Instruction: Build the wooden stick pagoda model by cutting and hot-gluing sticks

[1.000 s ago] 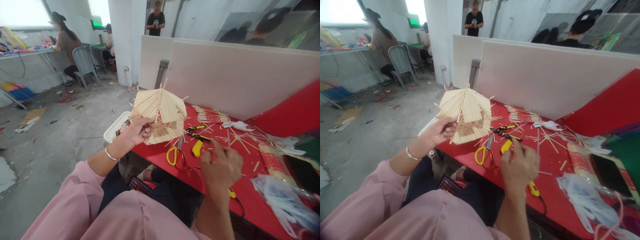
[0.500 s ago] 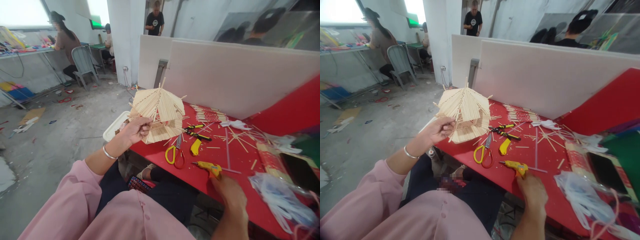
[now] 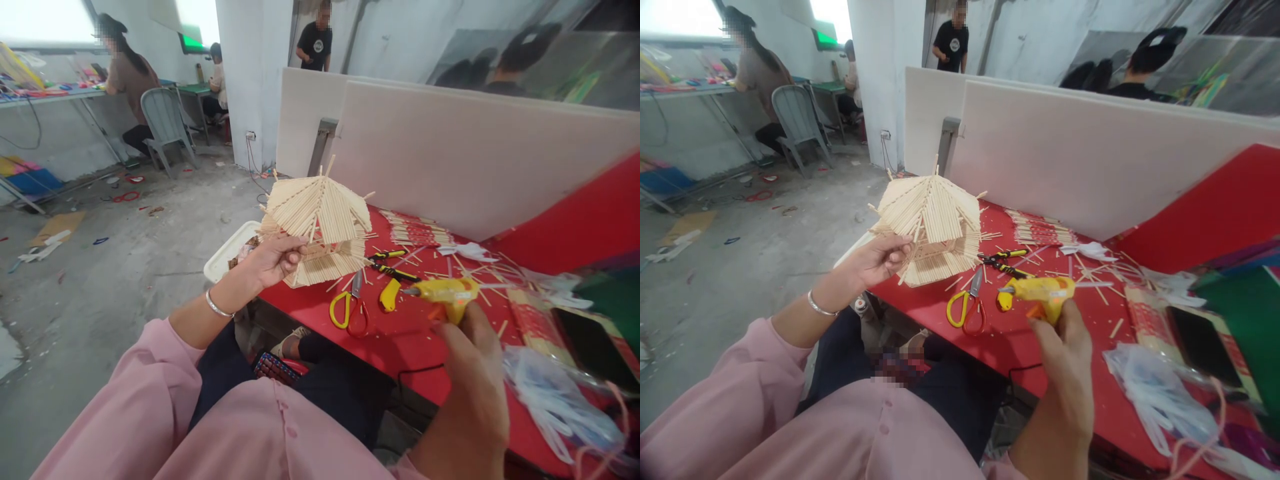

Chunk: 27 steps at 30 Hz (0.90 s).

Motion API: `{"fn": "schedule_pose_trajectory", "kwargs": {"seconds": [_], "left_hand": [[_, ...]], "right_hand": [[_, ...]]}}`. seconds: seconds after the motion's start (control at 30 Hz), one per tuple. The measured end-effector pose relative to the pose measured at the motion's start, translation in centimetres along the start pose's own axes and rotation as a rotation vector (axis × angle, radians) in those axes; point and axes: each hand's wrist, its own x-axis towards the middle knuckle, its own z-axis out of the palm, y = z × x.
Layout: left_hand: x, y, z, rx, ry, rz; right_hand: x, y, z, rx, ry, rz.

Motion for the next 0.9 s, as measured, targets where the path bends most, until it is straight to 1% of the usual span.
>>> {"fn": "schedule_pose_trajectory", "kwargs": {"seconds": [0.03, 0.07, 0.1, 0.13, 0.2, 0.27, 0.3, 0.4, 0.5, 0.6, 0.7, 0.9], "left_hand": [[-0.1, 0.0, 0.0, 0.002, -0.001, -0.016], [-0.1, 0.0, 0.0, 0.003, -0.006, -0.033], [-0.2, 0.1, 0.0, 0.0, -0.015, -0.048], [-0.3, 0.1, 0.0, -0.005, -0.027, -0.058], [-0.5, 0.2, 0.1, -0.018, -0.045, -0.069], [-0.6, 0.2, 0.2, -0.029, -0.041, -0.07], [-0.6, 0.2, 0.1, -0.03, -0.04, -0.072], [-0.6, 0.0, -0.3, -0.03, -0.064, -0.078], [-0.5, -0.3, -0.8, -0.023, -0.096, -0.092], [-0.3, -0.3, -0.9, -0.023, -0.103, -0.093], [-0.1, -0.3, -0.7, -0.026, -0.109, -0.099], [0.3, -0.4, -1.1, 0.006, -0.115, -0.106]], "right_hand": [[0.3, -1.8, 0.2, 0.071, -0.004, -0.011], [0.6, -3.5, 0.6, 0.087, -0.018, -0.001], [0.9, -5.2, 1.2, 0.076, 0.003, -0.011], [1.3, -6.7, 1.8, 0.062, 0.059, -0.052], [2.2, -9.1, 3.3, -0.027, 0.214, -0.147], [3.1, -10.7, 4.8, -0.155, 0.323, -0.278], [3.5, -11.2, 5.3, -0.218, 0.35, -0.352], [4.3, -12.1, 6.2, -0.355, 0.367, -0.536], [4.7, -12.5, 6.3, -0.419, 0.347, -0.618], [4.9, -12.7, 6.1, -0.442, 0.357, -0.669], [5.2, -12.7, 6.0, -0.483, 0.371, -0.689], [5.3, -13.0, 5.7, -0.512, 0.332, -0.711]]}}
